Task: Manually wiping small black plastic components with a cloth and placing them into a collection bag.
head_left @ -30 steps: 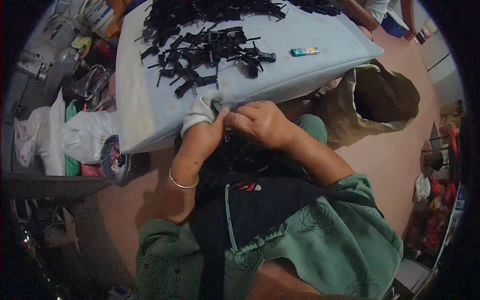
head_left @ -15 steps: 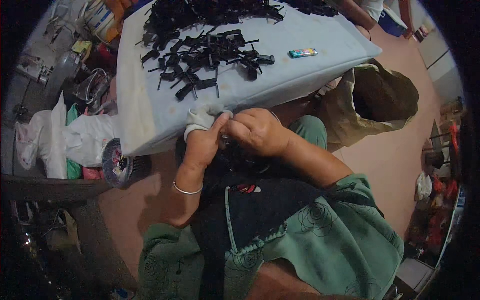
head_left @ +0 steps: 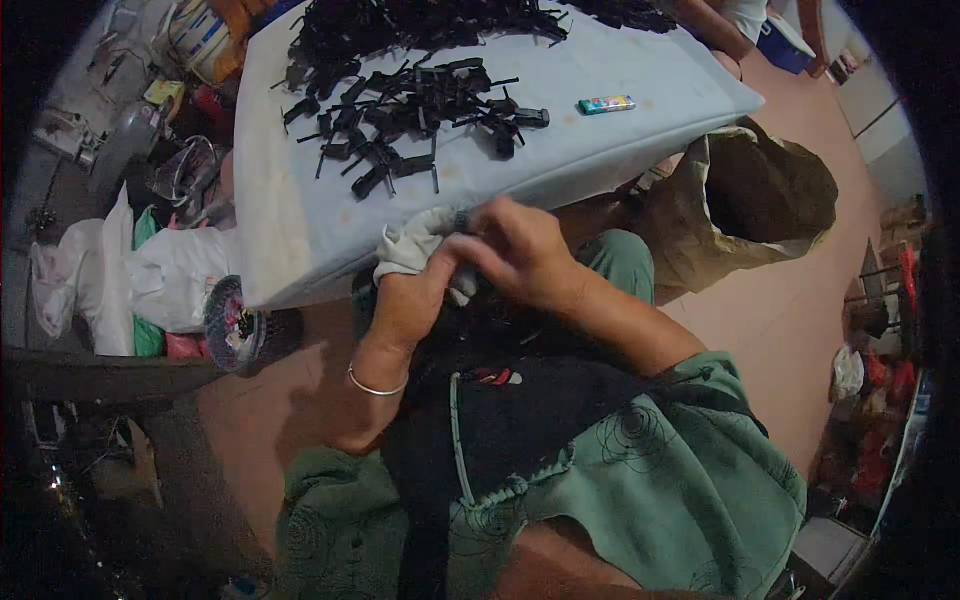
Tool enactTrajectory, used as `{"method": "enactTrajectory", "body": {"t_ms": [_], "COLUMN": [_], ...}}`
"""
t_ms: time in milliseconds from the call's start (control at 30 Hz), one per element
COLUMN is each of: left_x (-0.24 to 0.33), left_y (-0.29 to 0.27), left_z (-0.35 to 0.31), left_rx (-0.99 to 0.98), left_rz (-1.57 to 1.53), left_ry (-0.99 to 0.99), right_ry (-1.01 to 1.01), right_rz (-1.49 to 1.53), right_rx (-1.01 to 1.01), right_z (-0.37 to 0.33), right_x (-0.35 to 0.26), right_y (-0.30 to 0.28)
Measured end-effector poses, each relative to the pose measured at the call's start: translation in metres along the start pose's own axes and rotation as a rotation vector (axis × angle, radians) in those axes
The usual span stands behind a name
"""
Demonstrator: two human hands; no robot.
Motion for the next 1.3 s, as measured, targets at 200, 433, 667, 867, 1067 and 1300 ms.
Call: {"method": "enactTrajectory", "body": {"t_ms": [200,433,667,867,1067,1300], "left_x": [0.021,0.019,0.031,0.045,0.017,0.016], "left_y": [0.015,0.005,0.011,0.013,-0.004,-0.003], "left_z": [-0.006,0.001,-0.006,-0.004,0.009,0.01], "left_rx": [-0.043,0.098,0.132,0.14,0.118,0.066], "left_rz": [0.231,0.384,0.728,0.502,0.0,-0.015], "left_ry": [0.099,0.093,0.594,0.525,0.067,0.027], "right_ry": [0.717,0.665,0.885,0.879,0.716,0.366], "right_rz": [0.312,0.249,0.367,0.387,0.243,0.191], "right_rx": [-0.052,-0.347,-0.132,-0.145,-0.345,-0.207], "right_z": [-0.015,-0.017,-0.041,-0.03,-0.033,-0.018], "right_x": [0.05,0.033,0.048,0.047,0.052,0.044], "right_y": [0.006,0.013,0.032,0.016,0.01,-0.005]}}
Point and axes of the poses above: each hand's wrist, its own z-axis towards the middle knuckle, its own y-axis out of the palm, x = y × z, the point moved 7 cm from there along z, towards the middle knuckle, and after that the axes turned 12 degrees about x, right-handed, at the moved point
